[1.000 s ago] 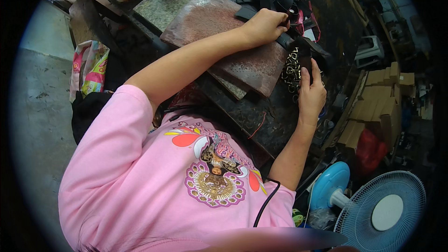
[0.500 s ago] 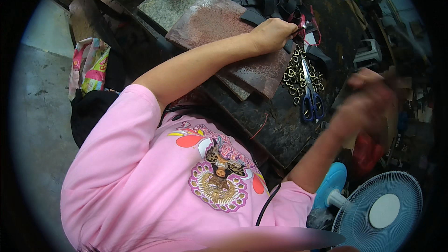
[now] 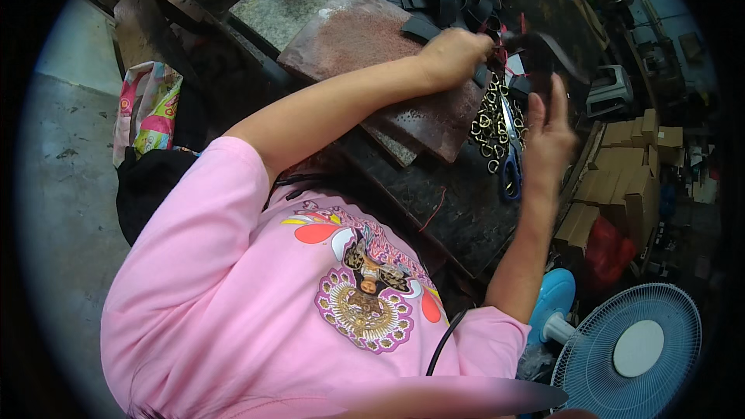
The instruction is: The person repeatedly hammers a small metal pin into a black leather strap held against a wooden block. The person adjusts the strap and pin between strikes. The work continues on the same strap throughout the clip.
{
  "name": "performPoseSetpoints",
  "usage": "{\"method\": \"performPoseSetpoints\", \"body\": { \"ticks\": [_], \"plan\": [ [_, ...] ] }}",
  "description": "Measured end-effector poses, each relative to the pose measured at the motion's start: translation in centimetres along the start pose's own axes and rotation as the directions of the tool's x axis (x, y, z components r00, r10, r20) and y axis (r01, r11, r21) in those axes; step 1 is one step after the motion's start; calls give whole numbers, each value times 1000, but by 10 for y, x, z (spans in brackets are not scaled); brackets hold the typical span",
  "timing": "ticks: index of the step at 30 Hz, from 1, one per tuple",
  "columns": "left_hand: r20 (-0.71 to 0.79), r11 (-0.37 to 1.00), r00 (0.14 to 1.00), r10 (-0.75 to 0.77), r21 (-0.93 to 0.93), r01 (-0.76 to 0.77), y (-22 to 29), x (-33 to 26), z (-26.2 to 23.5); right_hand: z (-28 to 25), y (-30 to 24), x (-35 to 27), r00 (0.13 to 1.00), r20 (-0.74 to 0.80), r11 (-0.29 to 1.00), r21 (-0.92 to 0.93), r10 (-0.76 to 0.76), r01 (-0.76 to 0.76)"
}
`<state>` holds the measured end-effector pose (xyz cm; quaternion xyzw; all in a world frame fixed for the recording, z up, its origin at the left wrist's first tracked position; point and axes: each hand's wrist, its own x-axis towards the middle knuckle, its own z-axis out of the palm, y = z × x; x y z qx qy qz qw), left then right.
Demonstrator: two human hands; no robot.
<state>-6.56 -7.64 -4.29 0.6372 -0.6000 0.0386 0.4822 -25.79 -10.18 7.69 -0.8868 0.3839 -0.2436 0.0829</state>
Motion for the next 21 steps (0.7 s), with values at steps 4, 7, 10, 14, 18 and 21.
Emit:
{"method": "performPoseSetpoints", "body": {
  "ticks": [4, 7, 10, 14, 18, 21],
  "plan": [
    [3, 999, 999, -33, -18, 33, -3, 1, -4, 49, 72, -25, 963, 239, 958, 223, 126, -180],
    [9, 998, 998, -55, -26, 55, -3, 0, -5, 48, 88, -26, 981, 60, 939, 286, 185, -194],
    [-28, 995, 998, -64, -78, 62, -6, -1, -4, 42, 70, -23, 981, 68, 950, 245, 183, -194],
    [-11, 945, 978, -206, -263, 196, -12, 0, -3, 56, 49, -33, 991, 127, 995, -95, 49, -37],
    [55, 425, 804, -592, -826, 370, -21, 8, -21, 67, 56, -42, 997, 74, 997, -81, 6, 0],
    [-114, 529, 847, -518, -821, 213, -35, 7, -53, 67, 54, -44, 998, 54, 999, 14, 39, -39]
  ]
}}
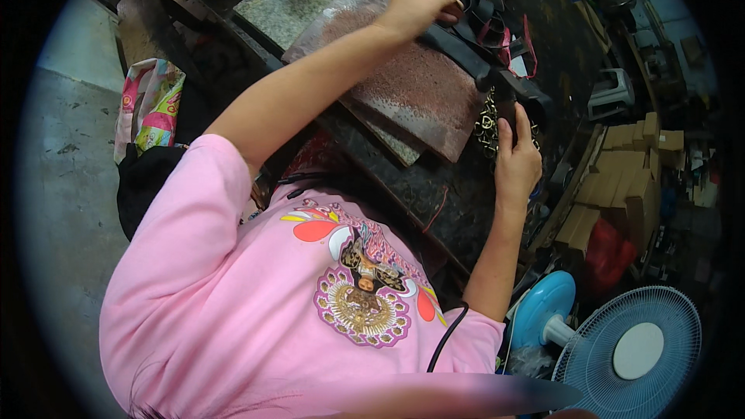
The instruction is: The person repeatedly hammers a small metal pin into a black leather strap held against a wooden block. The person adjusts the strap and pin between strikes. The work continues on the same strap throughout the clip.
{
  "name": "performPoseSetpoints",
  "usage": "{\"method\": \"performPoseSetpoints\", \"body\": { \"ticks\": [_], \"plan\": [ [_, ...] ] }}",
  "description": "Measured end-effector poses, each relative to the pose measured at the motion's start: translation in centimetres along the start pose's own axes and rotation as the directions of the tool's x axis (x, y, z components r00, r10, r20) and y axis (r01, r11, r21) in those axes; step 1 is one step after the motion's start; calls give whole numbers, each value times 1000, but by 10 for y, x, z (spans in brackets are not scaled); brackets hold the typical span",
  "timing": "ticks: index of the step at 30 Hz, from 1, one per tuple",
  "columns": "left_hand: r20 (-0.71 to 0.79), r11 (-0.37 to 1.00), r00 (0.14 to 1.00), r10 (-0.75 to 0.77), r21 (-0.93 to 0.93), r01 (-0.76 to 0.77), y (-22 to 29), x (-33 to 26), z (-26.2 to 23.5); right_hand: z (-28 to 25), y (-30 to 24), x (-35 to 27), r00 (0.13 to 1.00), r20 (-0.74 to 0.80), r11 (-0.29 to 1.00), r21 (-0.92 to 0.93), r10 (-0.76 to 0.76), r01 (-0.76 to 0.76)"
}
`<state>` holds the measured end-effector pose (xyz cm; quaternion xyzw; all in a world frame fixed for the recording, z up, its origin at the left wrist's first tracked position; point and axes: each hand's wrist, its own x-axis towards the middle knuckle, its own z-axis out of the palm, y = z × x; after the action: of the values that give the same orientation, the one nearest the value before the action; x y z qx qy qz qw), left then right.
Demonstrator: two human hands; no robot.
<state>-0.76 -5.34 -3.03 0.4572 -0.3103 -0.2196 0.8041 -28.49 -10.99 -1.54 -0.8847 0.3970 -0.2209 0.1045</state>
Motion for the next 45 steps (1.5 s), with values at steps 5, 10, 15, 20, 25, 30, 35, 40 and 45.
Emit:
{"method": "performPoseSetpoints", "body": {
  "ticks": [5, 10, 15, 20, 25, 30, 35, 40, 45],
  "plan": [
    [-39, 962, 994, 100, 259, -86, 8, -2, -43, -1, -31, 0, 924, -26, 924, -25, -381, 381],
    [-65, 949, 997, 33, 316, -11, -9, -4, -46, 5, -47, 37, 860, 26, 859, 71, -510, 507],
    [-102, 945, 993, 52, 327, -15, -10, -1, -44, 25, -54, 86, 850, 122, 857, 19, -512, 514],
    [-108, 934, 993, 43, 356, -2, -9, -2, -44, 28, -45, 102, 864, 191, 884, 52, -466, 465],
    [-91, 929, 995, 29, 369, 6, -9, -3, -43, 10, -14, 110, 934, 234, 960, 143, -269, 240],
    [-88, 930, 996, 18, 368, 16, -7, -4, -42, 13, -10, 96, 887, 216, 907, 201, -409, 369],
    [-101, 930, 994, 29, 366, 10, -6, -6, -41, 14, -11, 91, 859, 139, 869, 137, -493, 476],
    [-90, 931, 996, 20, 365, 14, -7, -5, -40, -16, 46, 115, 952, 111, 953, 132, -286, 271],
    [-66, 915, 998, 16, 404, 12, -9, -9, -40, -33, 116, 131, 986, 165, 1000, 2, 26, -26]
  ]
}}
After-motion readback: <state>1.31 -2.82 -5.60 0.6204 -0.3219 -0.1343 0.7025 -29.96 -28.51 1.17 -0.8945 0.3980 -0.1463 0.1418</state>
